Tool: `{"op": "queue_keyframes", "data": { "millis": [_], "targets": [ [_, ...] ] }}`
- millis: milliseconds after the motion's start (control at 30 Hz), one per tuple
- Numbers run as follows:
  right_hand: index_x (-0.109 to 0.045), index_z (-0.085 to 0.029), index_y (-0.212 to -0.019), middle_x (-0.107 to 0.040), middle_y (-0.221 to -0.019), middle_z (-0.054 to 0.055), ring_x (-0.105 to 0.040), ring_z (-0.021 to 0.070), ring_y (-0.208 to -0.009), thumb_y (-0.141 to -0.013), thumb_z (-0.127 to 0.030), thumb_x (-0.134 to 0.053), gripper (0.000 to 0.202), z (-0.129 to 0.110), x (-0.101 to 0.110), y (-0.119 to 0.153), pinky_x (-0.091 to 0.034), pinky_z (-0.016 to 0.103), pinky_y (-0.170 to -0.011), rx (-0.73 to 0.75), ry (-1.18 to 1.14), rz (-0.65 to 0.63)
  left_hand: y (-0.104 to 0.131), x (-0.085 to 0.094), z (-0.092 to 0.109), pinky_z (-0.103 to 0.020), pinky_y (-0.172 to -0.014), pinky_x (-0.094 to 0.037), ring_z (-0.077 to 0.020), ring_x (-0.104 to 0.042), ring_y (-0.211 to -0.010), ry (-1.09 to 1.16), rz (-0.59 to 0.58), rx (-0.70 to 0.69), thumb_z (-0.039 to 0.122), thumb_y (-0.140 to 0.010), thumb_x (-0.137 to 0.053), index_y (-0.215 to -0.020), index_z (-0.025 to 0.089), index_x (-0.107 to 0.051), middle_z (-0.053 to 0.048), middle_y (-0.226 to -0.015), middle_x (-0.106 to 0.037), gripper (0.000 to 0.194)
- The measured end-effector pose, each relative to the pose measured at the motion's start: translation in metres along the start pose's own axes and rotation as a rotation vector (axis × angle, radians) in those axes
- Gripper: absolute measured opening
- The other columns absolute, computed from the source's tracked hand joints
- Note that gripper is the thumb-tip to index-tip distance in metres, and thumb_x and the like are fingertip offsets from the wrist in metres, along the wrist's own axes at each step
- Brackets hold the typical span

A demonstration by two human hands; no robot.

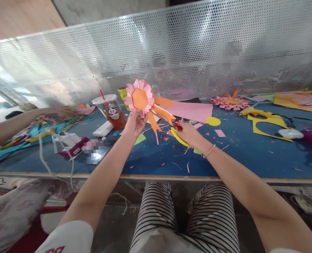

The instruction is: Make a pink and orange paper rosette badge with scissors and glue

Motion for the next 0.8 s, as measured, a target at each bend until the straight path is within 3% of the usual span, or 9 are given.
{"op": "queue_keyframes", "data": {
  "millis": [167, 467, 800],
  "targets": [
    [-0.049, -0.019, -0.068, -0.049, -0.059, 0.001, -0.041, 0.0123, -0.051, -0.072, -0.058, -0.049, 0.039, 0.0004, 0.0022, -0.0001, -0.025, 0.024, -0.050, 0.005, 0.045, 0.005, -0.0021, -0.0004, 0.0029, -0.024, -0.074, -0.054, -0.0063, -0.062, -0.061, 0.044, -0.023, -0.031, 0.005, -0.072, -0.057, -0.073, 0.017, -0.052, 0.003, -0.068, -0.063, 0.013],
    [-0.049, -0.020, -0.074, -0.055, -0.067, 0.004, -0.048, 0.0162, -0.061, -0.073, -0.055, -0.049, 0.036, 0.0003, 0.0006, 0.0007, -0.030, 0.025, -0.056, -0.004, 0.032, -0.021, 0.0026, -0.0026, -0.0025, -0.021, -0.068, -0.053, -0.0057, -0.061, -0.061, -0.020, -0.006, -0.005, 0.006, -0.071, -0.058, -0.073, 0.019, -0.049, 0.005, -0.070, -0.063, 0.016],
    [-0.049, -0.019, -0.069, -0.051, -0.062, 0.002, -0.042, 0.0136, -0.054, -0.073, -0.058, -0.047, 0.039, -0.0006, 0.0039, 0.0007, -0.027, 0.025, -0.052, -0.003, 0.053, 0.020, 0.0042, -0.0045, -0.0038, -0.019, -0.067, -0.052, -0.0059, -0.060, -0.060, 0.004, 0.005, -0.005, 0.005, -0.072, -0.056, -0.069, 0.017, -0.048, 0.004, -0.068, -0.063, 0.016]
  ]
}}
Point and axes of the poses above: each hand's wrist, its own y-axis away from the middle knuckle, its own x-axis out of the back of the hand, z = x × y, the point moved 9 cm from there along -y, towards the middle knuckle
